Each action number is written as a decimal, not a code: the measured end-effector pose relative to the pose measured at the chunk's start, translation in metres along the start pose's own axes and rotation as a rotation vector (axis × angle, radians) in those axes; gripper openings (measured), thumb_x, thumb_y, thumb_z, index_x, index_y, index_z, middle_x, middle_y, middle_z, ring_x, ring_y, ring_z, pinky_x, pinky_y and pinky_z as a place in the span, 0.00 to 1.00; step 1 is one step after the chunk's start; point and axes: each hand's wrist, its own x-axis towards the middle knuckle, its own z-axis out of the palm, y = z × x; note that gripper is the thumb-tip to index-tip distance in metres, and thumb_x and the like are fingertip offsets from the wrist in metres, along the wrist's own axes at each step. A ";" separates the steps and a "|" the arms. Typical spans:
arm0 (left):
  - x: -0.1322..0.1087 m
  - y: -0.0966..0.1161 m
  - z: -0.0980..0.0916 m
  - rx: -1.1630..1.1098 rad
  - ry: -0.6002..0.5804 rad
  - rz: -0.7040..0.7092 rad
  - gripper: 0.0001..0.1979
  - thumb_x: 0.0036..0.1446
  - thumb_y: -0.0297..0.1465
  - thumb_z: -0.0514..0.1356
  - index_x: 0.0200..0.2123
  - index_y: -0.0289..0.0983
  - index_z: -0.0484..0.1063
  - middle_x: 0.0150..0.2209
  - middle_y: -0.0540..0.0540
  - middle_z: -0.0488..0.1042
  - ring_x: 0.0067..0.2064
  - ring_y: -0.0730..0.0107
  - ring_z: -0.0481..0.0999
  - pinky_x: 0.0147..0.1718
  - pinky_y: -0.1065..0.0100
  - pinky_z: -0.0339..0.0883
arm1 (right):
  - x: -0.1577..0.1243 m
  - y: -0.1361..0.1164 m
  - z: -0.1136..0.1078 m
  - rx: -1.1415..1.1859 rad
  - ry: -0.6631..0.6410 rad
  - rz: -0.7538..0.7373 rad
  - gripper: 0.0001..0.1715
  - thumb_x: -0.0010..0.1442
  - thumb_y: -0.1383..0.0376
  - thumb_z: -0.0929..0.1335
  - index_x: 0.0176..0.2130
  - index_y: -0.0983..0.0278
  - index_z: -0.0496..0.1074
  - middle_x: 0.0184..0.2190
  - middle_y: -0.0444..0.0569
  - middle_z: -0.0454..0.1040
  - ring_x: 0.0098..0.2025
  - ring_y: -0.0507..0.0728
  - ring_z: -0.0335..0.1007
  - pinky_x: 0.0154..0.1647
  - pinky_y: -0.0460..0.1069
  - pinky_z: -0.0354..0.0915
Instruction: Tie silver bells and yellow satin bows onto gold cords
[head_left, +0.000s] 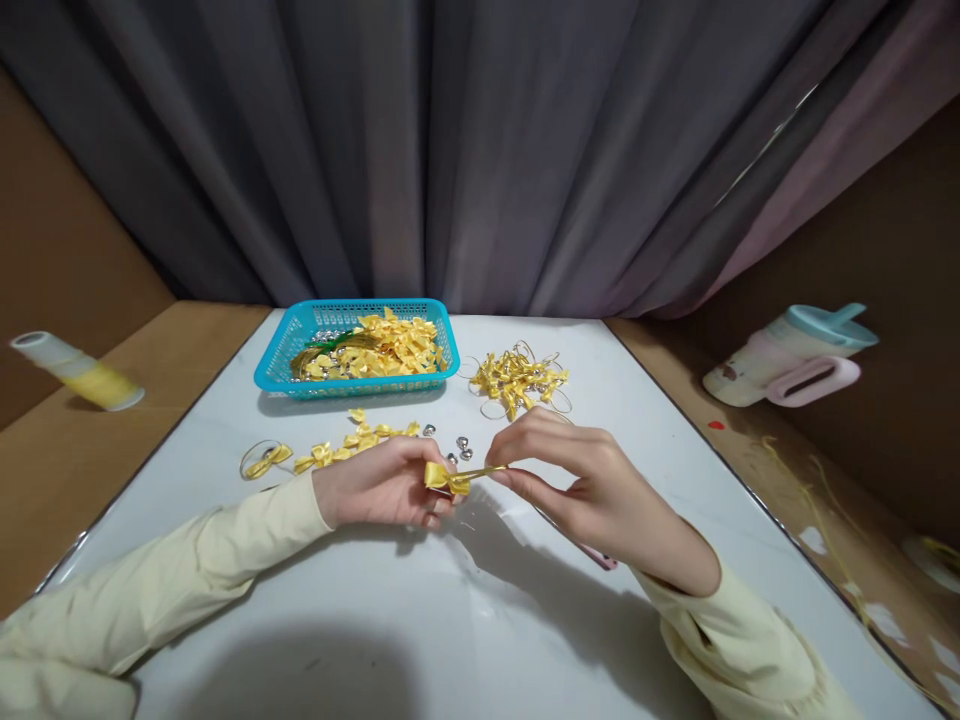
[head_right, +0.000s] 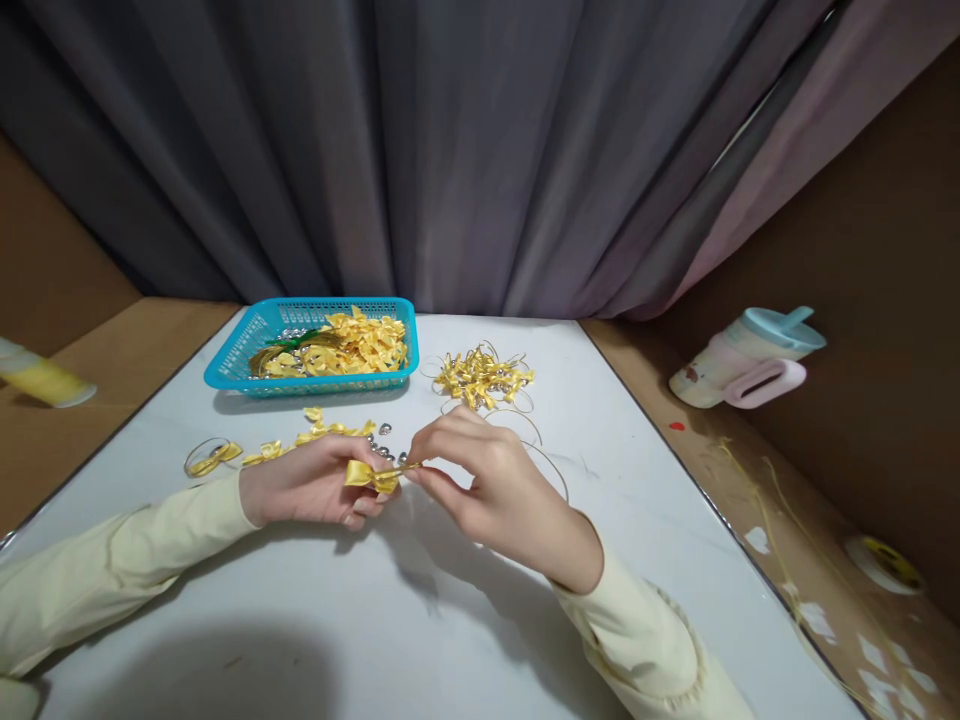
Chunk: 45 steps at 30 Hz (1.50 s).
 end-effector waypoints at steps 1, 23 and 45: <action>0.000 0.000 -0.001 0.006 -0.013 -0.018 0.05 0.47 0.27 0.56 0.25 0.29 0.67 0.24 0.46 0.67 0.23 0.74 0.64 0.23 0.72 0.61 | 0.000 -0.001 0.000 0.015 -0.006 -0.002 0.05 0.60 0.70 0.64 0.34 0.65 0.70 0.32 0.48 0.72 0.36 0.52 0.66 0.39 0.48 0.62; -0.008 -0.055 -0.008 0.571 -0.086 -0.088 0.26 0.45 0.28 0.62 0.14 0.38 0.43 0.12 0.59 0.43 0.14 0.82 0.41 0.12 0.75 0.33 | 0.051 0.092 -0.035 -0.035 -0.019 0.510 0.07 0.55 0.68 0.65 0.31 0.70 0.71 0.25 0.48 0.75 0.24 0.50 0.70 0.21 0.42 0.62; -0.044 -0.098 -0.042 2.583 0.279 0.901 0.13 0.59 0.25 0.45 0.24 0.37 0.62 0.20 0.45 0.68 0.19 0.67 0.63 0.18 0.66 0.47 | -0.035 -0.065 -0.024 -0.496 0.496 -0.058 0.11 0.55 0.70 0.65 0.21 0.64 0.68 0.22 0.47 0.75 0.22 0.51 0.70 0.22 0.43 0.62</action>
